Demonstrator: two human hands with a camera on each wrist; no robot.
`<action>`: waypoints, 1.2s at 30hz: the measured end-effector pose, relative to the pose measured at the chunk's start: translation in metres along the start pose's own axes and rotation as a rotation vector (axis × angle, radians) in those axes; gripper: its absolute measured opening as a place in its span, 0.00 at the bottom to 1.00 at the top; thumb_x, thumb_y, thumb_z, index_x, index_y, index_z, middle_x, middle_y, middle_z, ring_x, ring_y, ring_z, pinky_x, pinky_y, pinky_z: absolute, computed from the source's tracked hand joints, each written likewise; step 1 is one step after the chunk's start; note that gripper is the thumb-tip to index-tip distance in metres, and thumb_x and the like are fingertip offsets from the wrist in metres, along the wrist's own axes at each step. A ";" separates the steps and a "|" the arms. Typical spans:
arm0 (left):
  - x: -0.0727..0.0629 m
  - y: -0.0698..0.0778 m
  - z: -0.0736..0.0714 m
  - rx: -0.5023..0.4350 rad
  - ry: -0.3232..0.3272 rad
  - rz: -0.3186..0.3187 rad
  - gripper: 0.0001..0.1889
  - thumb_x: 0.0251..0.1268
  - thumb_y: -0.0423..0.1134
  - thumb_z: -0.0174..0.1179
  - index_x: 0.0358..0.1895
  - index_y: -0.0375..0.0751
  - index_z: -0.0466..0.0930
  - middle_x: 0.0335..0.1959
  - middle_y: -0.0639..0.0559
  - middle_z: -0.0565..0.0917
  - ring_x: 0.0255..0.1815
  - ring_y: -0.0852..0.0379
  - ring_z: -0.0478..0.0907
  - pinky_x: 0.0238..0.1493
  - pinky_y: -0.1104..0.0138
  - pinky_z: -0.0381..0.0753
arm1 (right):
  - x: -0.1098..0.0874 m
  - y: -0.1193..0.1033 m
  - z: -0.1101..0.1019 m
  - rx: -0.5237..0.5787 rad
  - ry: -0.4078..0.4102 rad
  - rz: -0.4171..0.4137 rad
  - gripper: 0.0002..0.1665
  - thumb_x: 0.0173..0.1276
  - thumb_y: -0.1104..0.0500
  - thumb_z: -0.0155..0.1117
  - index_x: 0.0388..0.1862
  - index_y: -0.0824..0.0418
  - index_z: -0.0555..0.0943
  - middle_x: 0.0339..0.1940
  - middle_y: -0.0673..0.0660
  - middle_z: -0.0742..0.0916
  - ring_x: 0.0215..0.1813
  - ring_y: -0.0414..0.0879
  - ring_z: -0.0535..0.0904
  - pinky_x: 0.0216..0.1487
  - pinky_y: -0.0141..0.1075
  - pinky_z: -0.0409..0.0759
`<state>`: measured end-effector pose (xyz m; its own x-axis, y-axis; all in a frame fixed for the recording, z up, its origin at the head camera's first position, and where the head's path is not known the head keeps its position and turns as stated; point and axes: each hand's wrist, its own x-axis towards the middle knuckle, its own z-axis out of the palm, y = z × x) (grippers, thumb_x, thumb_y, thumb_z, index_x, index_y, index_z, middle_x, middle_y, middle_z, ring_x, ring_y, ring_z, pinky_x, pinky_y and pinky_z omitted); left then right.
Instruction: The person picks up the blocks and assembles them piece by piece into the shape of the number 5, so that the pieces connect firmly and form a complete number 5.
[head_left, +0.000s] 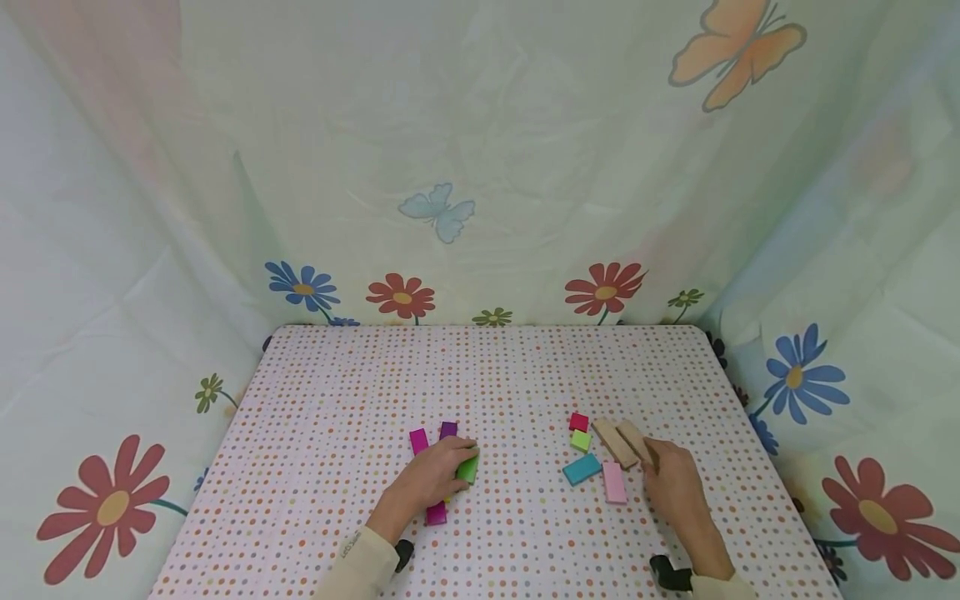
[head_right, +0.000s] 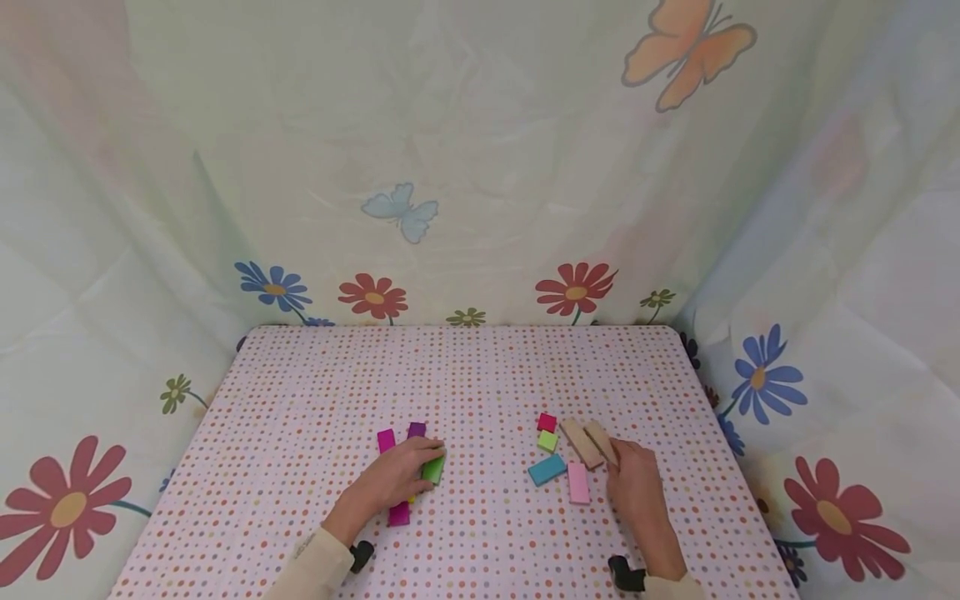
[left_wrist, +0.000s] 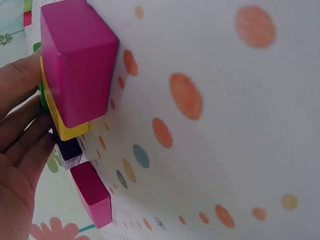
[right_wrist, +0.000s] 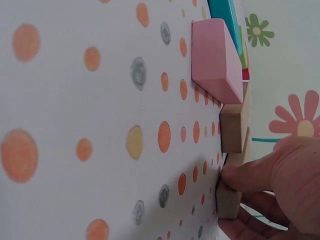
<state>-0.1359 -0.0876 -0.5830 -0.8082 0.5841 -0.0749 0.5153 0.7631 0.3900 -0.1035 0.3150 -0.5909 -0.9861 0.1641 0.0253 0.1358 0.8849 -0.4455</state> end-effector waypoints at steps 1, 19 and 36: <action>0.000 0.000 0.000 -0.005 0.000 -0.003 0.29 0.70 0.41 0.72 0.72 0.41 0.78 0.75 0.48 0.77 0.76 0.49 0.75 0.75 0.59 0.78 | 0.000 0.000 0.000 0.000 0.011 -0.003 0.27 0.74 0.69 0.62 0.70 0.79 0.74 0.65 0.80 0.80 0.65 0.76 0.76 0.63 0.67 0.79; 0.014 0.006 0.001 0.032 0.117 0.030 0.29 0.69 0.44 0.73 0.71 0.39 0.79 0.72 0.47 0.80 0.73 0.50 0.78 0.72 0.59 0.82 | 0.003 -0.053 -0.008 0.080 0.063 -0.152 0.24 0.71 0.74 0.62 0.65 0.78 0.78 0.62 0.77 0.84 0.61 0.72 0.79 0.58 0.65 0.82; 0.019 0.015 0.009 0.078 0.108 0.050 0.30 0.67 0.47 0.74 0.69 0.39 0.81 0.71 0.48 0.83 0.71 0.51 0.80 0.75 0.59 0.79 | 0.000 -0.112 0.042 0.106 -0.132 -0.350 0.20 0.71 0.74 0.66 0.61 0.68 0.84 0.61 0.65 0.88 0.66 0.61 0.81 0.67 0.55 0.83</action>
<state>-0.1408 -0.0626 -0.5871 -0.8046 0.5922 0.0438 0.5732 0.7553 0.3176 -0.1225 0.1976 -0.5782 -0.9758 -0.2039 0.0797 -0.2152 0.8265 -0.5202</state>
